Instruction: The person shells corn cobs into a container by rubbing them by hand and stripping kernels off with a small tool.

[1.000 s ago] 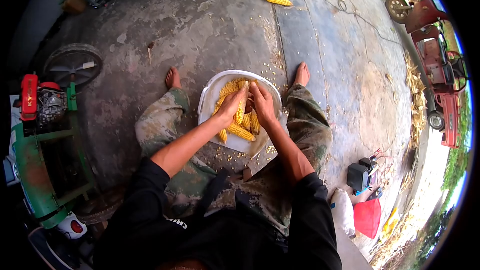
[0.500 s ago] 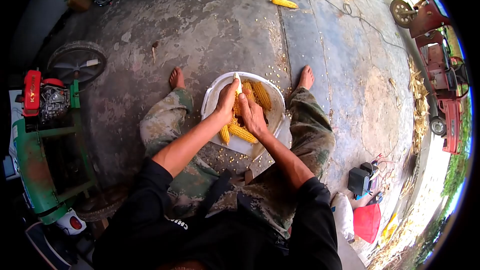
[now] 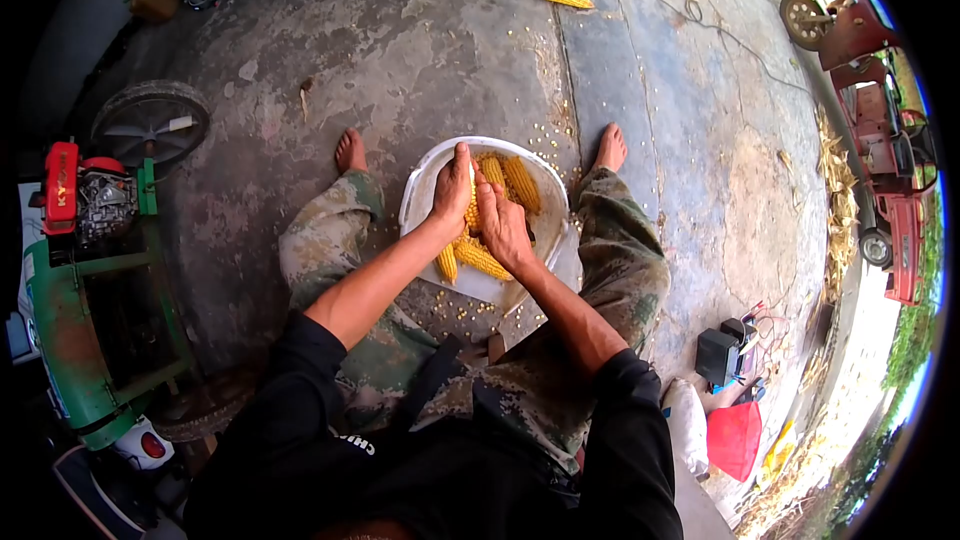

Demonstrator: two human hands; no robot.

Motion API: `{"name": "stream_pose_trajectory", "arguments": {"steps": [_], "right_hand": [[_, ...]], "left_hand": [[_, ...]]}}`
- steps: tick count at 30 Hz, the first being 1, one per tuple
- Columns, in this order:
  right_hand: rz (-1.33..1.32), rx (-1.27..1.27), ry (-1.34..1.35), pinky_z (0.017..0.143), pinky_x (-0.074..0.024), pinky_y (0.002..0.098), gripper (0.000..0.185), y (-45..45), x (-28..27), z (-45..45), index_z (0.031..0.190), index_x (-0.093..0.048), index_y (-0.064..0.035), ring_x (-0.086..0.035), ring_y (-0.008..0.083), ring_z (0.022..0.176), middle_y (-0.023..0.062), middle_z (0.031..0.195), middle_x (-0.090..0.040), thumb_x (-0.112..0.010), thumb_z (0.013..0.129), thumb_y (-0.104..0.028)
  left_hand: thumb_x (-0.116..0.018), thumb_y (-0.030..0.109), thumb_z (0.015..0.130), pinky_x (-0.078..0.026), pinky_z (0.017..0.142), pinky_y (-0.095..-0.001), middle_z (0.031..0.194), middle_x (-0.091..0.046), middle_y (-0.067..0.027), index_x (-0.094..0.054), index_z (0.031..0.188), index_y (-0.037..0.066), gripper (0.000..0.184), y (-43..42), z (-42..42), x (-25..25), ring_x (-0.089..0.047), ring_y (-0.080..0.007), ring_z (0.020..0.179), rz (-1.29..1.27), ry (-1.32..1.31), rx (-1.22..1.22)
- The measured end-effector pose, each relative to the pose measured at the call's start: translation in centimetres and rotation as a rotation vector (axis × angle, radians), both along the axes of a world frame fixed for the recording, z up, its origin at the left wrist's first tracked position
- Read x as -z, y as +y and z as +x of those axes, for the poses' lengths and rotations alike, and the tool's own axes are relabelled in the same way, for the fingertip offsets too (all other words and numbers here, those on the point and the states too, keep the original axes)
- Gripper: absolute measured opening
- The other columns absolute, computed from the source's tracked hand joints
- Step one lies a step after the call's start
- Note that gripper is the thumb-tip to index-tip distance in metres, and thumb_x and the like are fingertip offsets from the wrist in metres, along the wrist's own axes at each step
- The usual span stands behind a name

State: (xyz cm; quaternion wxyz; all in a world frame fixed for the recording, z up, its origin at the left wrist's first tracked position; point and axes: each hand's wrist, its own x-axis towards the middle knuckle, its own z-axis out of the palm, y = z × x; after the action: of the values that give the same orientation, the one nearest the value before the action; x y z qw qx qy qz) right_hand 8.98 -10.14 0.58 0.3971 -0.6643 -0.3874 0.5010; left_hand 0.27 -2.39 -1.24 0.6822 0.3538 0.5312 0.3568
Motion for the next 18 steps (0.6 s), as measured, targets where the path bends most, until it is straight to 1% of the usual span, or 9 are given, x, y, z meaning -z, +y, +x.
{"name": "stream_pose_trajectory", "arguments": {"steps": [2, 5, 6, 8, 10, 13, 15, 16, 18], "right_hand": [[0.091, -0.045, -0.074, 0.058, -0.0541, 0.0341, 0.055, 0.0, 1.0, 0.2, 0.137, -0.053, -0.002, -0.064, 0.0194, 0.055, 0.0142, 0.075, -0.06, -0.033, 0.106, -0.043], [0.156, -0.007, -0.004, 0.05, -0.0511, 0.0295, 0.055, 0.0, 1.3, 0.2, 0.138, -0.053, -0.0032, -0.061, 0.0155, 0.049, 0.0101, 0.074, -0.061, -0.035, 0.106, -0.044], [0.155, -0.007, -0.003, 0.05, -0.0511, 0.0295, 0.055, 0.0, 1.1, 0.1, 0.138, -0.053, -0.0032, -0.061, 0.0155, 0.049, 0.0101, 0.074, -0.061, -0.035, 0.106, -0.044], [0.002, 0.045, 0.194, 0.044, -0.0468, 0.0258, 0.055, -0.1, 0.4, 0.0, 0.136, -0.054, -0.0025, -0.058, 0.0121, 0.047, 0.0065, 0.071, -0.061, -0.037, 0.106, -0.045], [-0.015, 0.04, 0.224, 0.043, -0.0459, 0.025, 0.054, -0.3, 0.5, 0.4, 0.135, -0.055, -0.002, -0.057, 0.0115, 0.045, 0.0059, 0.07, -0.061, -0.038, 0.106, -0.044], [0.006, 0.059, 0.275, 0.041, -0.0438, 0.0241, 0.054, 0.0, 1.3, 0.5, 0.135, -0.056, -0.0021, -0.054, 0.0112, 0.043, 0.0063, 0.069, -0.061, -0.04, 0.105, -0.044], [-0.137, 0.153, 0.423, 0.042, -0.0435, 0.0247, 0.055, 0.0, 1.0, 0.2, 0.127, -0.059, 0.002, -0.055, 0.0113, 0.045, 0.0062, 0.067, -0.06, -0.041, 0.105, -0.045], [-0.139, 0.149, 0.423, 0.042, -0.0435, 0.0247, 0.055, 0.0, 0.4, 0.0, 0.127, -0.059, 0.002, -0.055, 0.0113, 0.045, 0.0062, 0.067, -0.06, -0.041, 0.105, -0.045], [-0.096, 0.174, 0.496, 0.045, -0.0431, 0.0266, 0.056, 0.0, -0.9, -0.3, 0.114, -0.061, 0.006, -0.056, 0.0124, 0.049, 0.0065, 0.064, -0.059, -0.042, 0.104, -0.046]], "left_hand": [[-0.04, 0.06, 0.1, -0.048, 0.063, -0.0314, 0.066, -0.051, -0.0027, -0.052, 0.082, 0.007, 0.057, 0.0, 0.1, 1.1, -0.059, -0.0158, 0.067, 0.053, 0.079, -0.008], [-0.039, 0.06, 0.101, -0.046, 0.064, -0.0316, 0.066, -0.053, -0.0033, -0.053, 0.082, 0.007, 0.058, 0.1, 0.0, 2.6, -0.057, -0.0145, 0.069, 0.034, 0.105, -0.033], [-0.039, 0.059, 0.101, -0.048, 0.064, -0.0325, 0.067, -0.055, -0.0046, -0.052, 0.085, 0.006, 0.056, 0.1, 0.0, 2.6, -0.06, -0.0165, 0.069, -0.007, 0.058, -0.03], [-0.039, 0.058, 0.101, -0.051, 0.063, -0.0334, 0.068, -0.057, -0.0059, -0.052, 0.088, 0.006, 0.055, 0.0, -0.1, 2.6, -0.063, -0.0186, 0.069, -0.048, 0.012, -0.027], [-0.045, 0.057, 0.1, -0.057, 0.071, -0.0383, 0.081, -0.06, -0.0089, -0.05, 0.097, 0.007, 0.05, -0.1, -0.4, 1.6, -0.069, -0.0252, 0.081, -0.284, -0.232, -0.023], [-0.046, 0.055, 0.1, -0.06, 0.07, -0.0425, 0.081, -0.063, -0.0114, -0.047, 0.1, 0.006, 0.049, 0.6, -0.4, 1.6, -0.072, -0.0308, 0.084, -0.332, -0.266, -0.038], [-0.043, 0.054, 0.101, -0.059, 0.065, -0.0399, 0.077, -0.061, -0.0107, -0.047, 0.097, 0.006, 0.049, 0.9, -0.3, 1.4, -0.071, -0.0289, 0.077, -0.342, -0.272, -0.068], [-0.041, 0.054, 0.101, -0.058, 0.061, -0.0372, 0.073, -0.06, -0.01, -0.047, 0.095, 0.006, 0.049, 0.9, -0.2, 1.2, -0.07, -0.027, 0.071, -0.354, -0.277, -0.096], [-0.042, 0.053, 0.101, -0.057, 0.059, -0.0372, 0.073, -0.058, -0.0088, -0.047, 0.093, 0.005, 0.049, 1.3, -0.5, 2.0, -0.069, -0.0265, 0.068, -0.289, -0.194, -0.074]]}}
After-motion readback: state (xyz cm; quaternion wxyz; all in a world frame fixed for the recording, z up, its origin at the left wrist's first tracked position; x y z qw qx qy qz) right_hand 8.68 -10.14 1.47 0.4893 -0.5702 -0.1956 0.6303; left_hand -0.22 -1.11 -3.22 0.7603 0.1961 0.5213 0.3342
